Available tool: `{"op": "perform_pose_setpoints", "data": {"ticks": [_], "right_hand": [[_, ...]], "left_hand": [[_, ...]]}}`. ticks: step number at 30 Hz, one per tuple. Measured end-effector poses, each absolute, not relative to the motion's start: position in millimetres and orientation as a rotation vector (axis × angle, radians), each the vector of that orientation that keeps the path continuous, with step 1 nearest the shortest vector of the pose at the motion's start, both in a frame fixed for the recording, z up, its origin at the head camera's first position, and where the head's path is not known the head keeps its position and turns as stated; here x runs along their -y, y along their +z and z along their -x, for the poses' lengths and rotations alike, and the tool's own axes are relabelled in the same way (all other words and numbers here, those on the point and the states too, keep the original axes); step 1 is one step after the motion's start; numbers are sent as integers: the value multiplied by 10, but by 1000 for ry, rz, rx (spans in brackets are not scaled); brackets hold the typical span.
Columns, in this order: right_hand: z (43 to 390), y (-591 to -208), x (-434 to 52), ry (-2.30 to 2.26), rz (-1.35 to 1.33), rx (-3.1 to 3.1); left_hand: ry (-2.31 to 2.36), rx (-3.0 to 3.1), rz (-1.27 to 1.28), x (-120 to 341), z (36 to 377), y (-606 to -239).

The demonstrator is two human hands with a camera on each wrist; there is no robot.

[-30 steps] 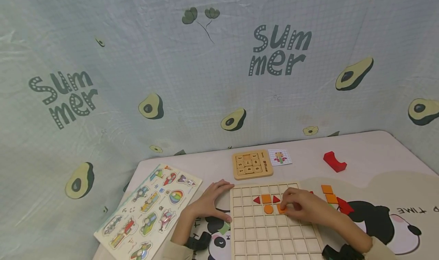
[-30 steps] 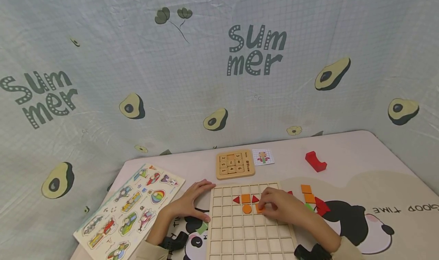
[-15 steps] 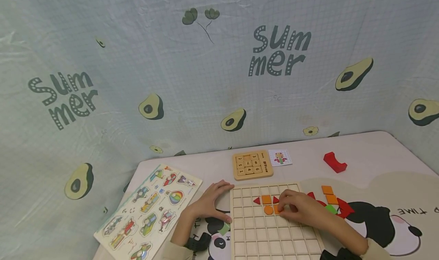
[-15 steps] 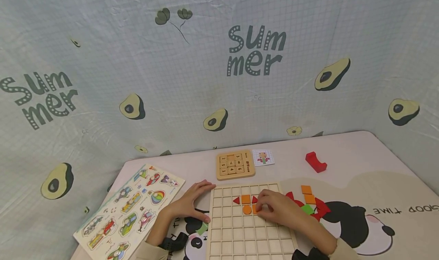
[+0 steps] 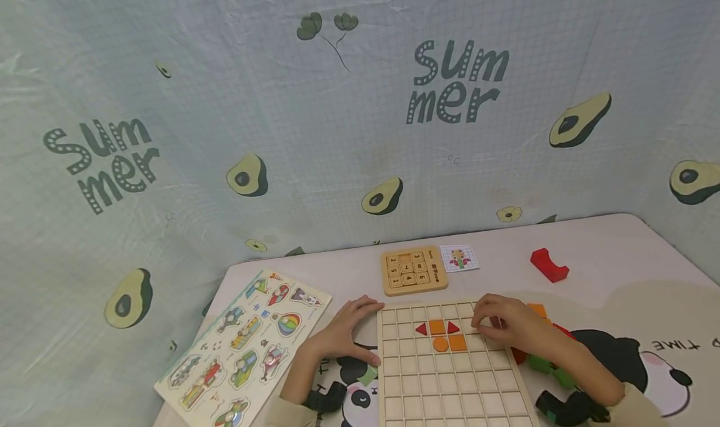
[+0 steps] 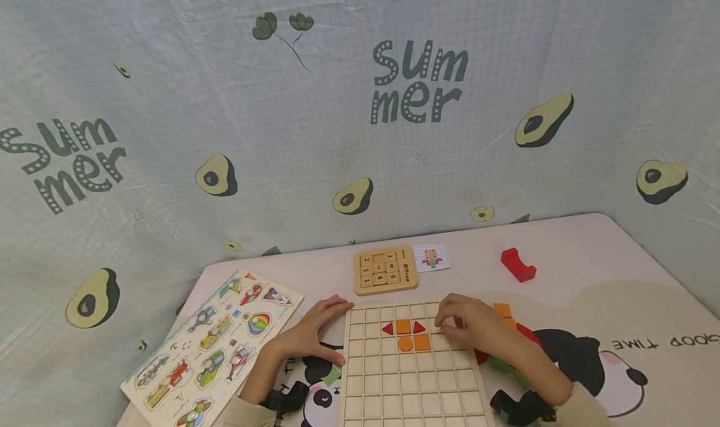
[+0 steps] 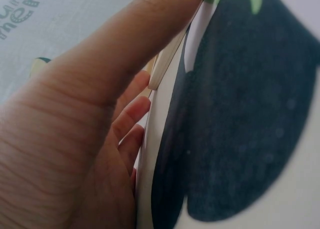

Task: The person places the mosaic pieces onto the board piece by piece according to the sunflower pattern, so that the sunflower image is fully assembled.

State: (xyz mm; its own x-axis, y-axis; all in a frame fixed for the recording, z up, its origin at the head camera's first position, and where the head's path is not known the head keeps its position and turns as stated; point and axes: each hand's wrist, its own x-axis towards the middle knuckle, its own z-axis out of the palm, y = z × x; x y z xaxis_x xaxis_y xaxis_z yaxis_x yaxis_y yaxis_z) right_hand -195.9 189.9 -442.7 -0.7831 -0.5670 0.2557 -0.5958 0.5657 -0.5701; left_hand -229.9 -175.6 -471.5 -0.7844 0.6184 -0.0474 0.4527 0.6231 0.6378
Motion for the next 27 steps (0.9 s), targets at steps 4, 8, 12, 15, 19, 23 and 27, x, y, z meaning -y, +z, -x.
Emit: {"op": "perform_pose_setpoints", "data": {"ticks": [4,8,12,15,19,23,27], "right_hand": [[1989,-4390,-2008,1010,-983,2751],[2010,-4347,-2107,1019,-914,2815],[2041,-4327,-2203,1001,-907,2820],[2065,-4334,-2292,992,-896,2814],[2092,-4355,-2404,980,-886,2769],[2121,-4369,-2485,960,-888,2739],[2139,-4391,-2549,937,-828,2809]], "left_hand": [[917,-2585,-866,1755,2296,-4707],[917,-2585,-859,1753,2294,-4704],[917,-2585,-857,1752,2293,-4705],[919,-2583,-852,1751,2291,-4702],[916,-2584,-847,1750,2289,-4697],[909,-2587,-840,1752,2288,-4696],[906,-2584,-849,1753,2292,-4695]]}}
